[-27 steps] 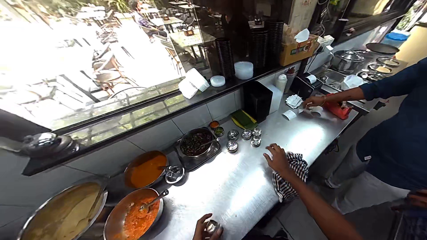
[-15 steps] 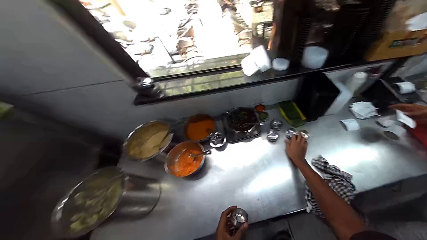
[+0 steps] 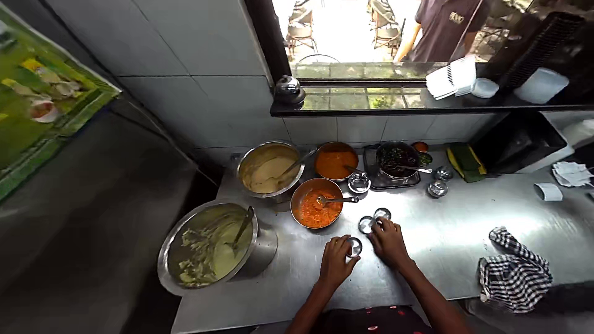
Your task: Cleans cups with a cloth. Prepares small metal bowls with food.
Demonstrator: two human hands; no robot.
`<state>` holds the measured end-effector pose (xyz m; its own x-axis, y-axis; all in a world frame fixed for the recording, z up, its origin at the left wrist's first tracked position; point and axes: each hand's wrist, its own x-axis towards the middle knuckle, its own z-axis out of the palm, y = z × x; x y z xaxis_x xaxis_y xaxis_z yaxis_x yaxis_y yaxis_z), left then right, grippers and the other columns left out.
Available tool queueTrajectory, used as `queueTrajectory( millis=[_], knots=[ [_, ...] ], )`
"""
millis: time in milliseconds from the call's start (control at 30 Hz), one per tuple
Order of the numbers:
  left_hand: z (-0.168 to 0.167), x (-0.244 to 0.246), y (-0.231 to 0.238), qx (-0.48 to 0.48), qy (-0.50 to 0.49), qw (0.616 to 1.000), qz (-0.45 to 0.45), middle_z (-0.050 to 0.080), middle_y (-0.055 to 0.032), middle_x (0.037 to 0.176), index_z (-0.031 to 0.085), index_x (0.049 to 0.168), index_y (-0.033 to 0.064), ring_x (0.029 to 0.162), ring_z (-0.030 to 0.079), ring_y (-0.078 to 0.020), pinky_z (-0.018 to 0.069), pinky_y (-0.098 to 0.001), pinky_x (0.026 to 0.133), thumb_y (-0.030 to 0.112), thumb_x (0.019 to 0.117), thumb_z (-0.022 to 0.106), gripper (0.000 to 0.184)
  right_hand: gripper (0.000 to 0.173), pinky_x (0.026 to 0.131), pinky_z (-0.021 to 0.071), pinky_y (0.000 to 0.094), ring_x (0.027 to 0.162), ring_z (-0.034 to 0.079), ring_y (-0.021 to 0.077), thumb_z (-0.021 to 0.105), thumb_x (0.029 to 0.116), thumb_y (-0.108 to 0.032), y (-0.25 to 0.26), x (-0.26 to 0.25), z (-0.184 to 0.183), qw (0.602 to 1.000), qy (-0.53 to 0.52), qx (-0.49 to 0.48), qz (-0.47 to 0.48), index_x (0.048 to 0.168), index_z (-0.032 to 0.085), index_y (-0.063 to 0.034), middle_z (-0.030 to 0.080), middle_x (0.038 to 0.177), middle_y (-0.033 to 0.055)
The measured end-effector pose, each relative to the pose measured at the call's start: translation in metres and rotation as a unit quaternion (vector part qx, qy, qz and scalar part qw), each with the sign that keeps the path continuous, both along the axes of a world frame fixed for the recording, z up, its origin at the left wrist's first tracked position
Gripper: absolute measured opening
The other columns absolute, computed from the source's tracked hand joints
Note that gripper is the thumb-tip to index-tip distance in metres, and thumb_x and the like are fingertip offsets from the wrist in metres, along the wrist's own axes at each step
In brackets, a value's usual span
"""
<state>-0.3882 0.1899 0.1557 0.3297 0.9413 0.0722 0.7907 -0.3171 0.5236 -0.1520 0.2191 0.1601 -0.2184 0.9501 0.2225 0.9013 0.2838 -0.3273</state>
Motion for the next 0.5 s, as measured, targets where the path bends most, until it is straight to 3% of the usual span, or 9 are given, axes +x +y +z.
queueTrajectory(
  millis=[67, 167, 267, 367, 433, 500],
  knots=[
    [-0.004, 0.007, 0.021, -0.008, -0.011, 0.999, -0.031, 0.061, 0.0009, 0.141, 0.072, 0.096, 0.0174, 0.123, 0.058, -0.0206, 0.0476, -0.0446, 0.101, 0.053, 0.0889, 0.068, 0.036, 0.041, 0.098, 0.0479, 0.0527, 0.123, 0.058, 0.0255, 0.050, 0.1028, -0.049, 0.009, 0.000, 0.009, 0.998, 0.040, -0.013, -0.049, 0.119, 0.071, -0.0189, 0.060, 0.138, 0.0065],
    [-0.008, 0.022, 0.043, -0.015, -0.094, 0.994, -0.058, 0.051, -0.0085, 0.150, 0.071, 0.115, 0.0122, 0.127, 0.057, -0.0260, 0.0503, -0.0425, 0.104, 0.044, 0.0858, 0.077, 0.044, 0.043, 0.101, 0.0481, 0.0535, 0.130, 0.056, 0.0241, 0.050, 0.1046, -0.046, 0.005, 0.013, 0.019, 0.989, 0.118, -0.033, -0.084, 0.134, 0.066, -0.0193, 0.055, 0.149, 0.0036],
    [-0.006, 0.039, 0.055, -0.012, -0.138, 0.988, -0.066, 0.043, -0.0113, 0.156, 0.064, 0.128, 0.0111, 0.129, 0.056, -0.0267, 0.0528, -0.0427, 0.102, 0.039, 0.0833, 0.081, 0.056, 0.049, 0.103, 0.0474, 0.0557, 0.135, 0.053, 0.0271, 0.047, 0.1053, -0.046, -0.006, 0.031, 0.026, 0.984, 0.117, -0.029, -0.130, 0.143, 0.059, -0.0178, 0.052, 0.152, 0.0056],
    [-0.004, 0.061, 0.059, 0.013, -0.125, 0.991, -0.050, 0.035, -0.0118, 0.161, 0.057, 0.140, 0.0142, 0.134, 0.052, -0.0281, 0.0518, -0.0459, 0.104, 0.049, 0.0777, 0.083, 0.076, 0.054, 0.105, 0.0463, 0.0567, 0.139, 0.049, 0.0278, 0.047, 0.1048, -0.049, -0.011, 0.050, 0.027, 0.987, 0.074, -0.039, -0.140, 0.152, 0.050, -0.0230, 0.045, 0.158, 0.0050],
    [-0.001, 0.068, 0.062, 0.033, -0.095, 0.995, -0.028, 0.030, -0.0113, 0.164, 0.052, 0.147, 0.0218, 0.139, 0.047, -0.0298, 0.0488, -0.0487, 0.106, 0.063, 0.0744, 0.080, 0.088, 0.049, 0.106, 0.0459, 0.0546, 0.139, 0.049, 0.0247, 0.048, 0.1049, -0.049, -0.005, 0.052, 0.025, 0.989, 0.070, -0.033, -0.124, 0.148, 0.055, -0.0261, 0.046, 0.158, 0.0013],
    [0.005, 0.071, 0.061, 0.048, -0.096, 0.994, -0.029, 0.030, -0.0114, 0.165, 0.051, 0.149, 0.0224, 0.141, 0.045, -0.0295, 0.0467, -0.0482, 0.109, 0.064, 0.0790, 0.075, 0.084, 0.033, 0.103, 0.0491, 0.0524, 0.127, 0.059, 0.0229, 0.056, 0.1027, -0.039, 0.007, 0.049, 0.025, 0.985, 0.120, 0.007, -0.121, 0.123, 0.073, -0.0194, 0.062, 0.140, 0.0012]
  ],
)
